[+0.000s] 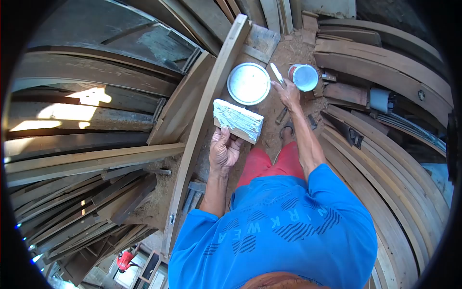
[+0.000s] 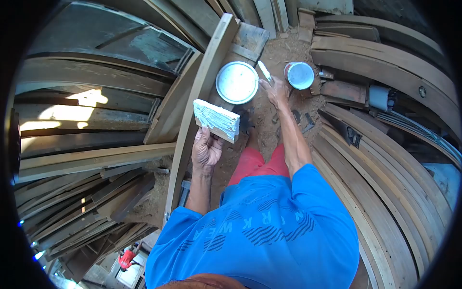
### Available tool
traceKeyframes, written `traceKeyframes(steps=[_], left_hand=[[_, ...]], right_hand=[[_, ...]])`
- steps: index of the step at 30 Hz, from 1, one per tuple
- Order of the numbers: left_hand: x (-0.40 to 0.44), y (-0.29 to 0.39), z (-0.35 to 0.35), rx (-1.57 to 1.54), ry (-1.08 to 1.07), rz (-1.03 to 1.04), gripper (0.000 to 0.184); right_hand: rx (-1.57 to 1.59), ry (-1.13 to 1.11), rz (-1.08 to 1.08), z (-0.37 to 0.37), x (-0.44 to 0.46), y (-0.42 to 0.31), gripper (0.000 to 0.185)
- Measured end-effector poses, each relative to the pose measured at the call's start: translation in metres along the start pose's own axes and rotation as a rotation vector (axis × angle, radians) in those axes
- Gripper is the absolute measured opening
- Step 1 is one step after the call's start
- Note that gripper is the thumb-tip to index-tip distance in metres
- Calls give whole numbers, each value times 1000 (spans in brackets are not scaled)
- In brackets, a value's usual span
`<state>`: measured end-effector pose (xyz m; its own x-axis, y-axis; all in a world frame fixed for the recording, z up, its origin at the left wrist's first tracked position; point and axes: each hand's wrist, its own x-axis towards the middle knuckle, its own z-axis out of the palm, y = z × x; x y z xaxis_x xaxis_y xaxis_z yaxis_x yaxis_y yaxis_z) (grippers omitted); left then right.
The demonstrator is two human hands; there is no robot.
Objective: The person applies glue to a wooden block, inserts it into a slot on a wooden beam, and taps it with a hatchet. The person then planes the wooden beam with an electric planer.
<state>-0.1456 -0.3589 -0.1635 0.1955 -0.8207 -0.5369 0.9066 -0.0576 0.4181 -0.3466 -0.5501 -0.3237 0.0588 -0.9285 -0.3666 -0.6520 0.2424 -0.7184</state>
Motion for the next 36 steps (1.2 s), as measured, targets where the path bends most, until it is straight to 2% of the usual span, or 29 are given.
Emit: traceKeyframes(steps=[2, 5, 7, 9, 13, 15, 16, 18, 19, 21, 23, 24, 25, 26, 27, 29, 30, 31, 33, 36], left_hand=[[6, -15, -10, -88, 1, -51, 43], [10, -34, -17, -177, 36, -76, 45], [13, -41, -16, -188, 51, -78, 44], [17, -46, -13, -175, 53, -86, 43], [29, -49, -6, -98, 84, -95, 43], [34, -53, 5, 56, 90, -96, 40], [38, -58, 6, 98, 53, -91, 41], [52, -77, 12, 192, 51, -112, 42], [59, -88, 8, 241, 59, -126, 43], [76, -117, -20, 282, 63, -220, 43], [93, -153, -52, 269, 75, -308, 44], [101, -171, -64, 265, 95, -330, 44], [110, -189, -76, 261, 115, -351, 43], [117, -204, -88, 257, 138, -373, 43], [122, -217, -101, 251, 162, -391, 43], [132, -238, -125, 238, 202, -416, 42], [133, -243, -136, 228, 218, -422, 41], [134, -249, -147, 234, 228, -426, 41], [137, -254, -166, 245, 238, -427, 41], [139, -256, -181, 245, 267, -419, 43]], right_hand=[[52, 111, -131, 31, 16, 20, 67], [260, -86, -64, 54, 34, 34, 63], [273, -109, -77, 56, 36, 32, 51], [167, -142, -102, 51, 41, 32, 44], [363, -57, -73, -6, 21, 36, 34], [387, 18, -52, -30, 19, 90, 29], [585, 88, 30, -33, 20, 128, 27], [601, 242, 258, -55, 22, 184, 24], [695, 273, 280, -57, 28, 224, 23], [346, 341, 418, -63, 47, 280, 22], [282, 397, 446, -52, 72, 340, 22], [252, 406, 459, -46, 89, 350, 25], [160, 375, 392, -35, 109, 383, 34], [37, 277, 418, -26, 133, 422, 40], [32, 295, 428, -8, 153, 452, 42], [84, 342, 417, -1, 180, 435, 37], [-70, 348, 376, 2, 192, 436, 36], [-79, 383, 402, 1, 198, 416, 34], [-82, 450, 356, 12, 211, 423, 31], [-11, 454, 358, 26, 217, 432, 36]])
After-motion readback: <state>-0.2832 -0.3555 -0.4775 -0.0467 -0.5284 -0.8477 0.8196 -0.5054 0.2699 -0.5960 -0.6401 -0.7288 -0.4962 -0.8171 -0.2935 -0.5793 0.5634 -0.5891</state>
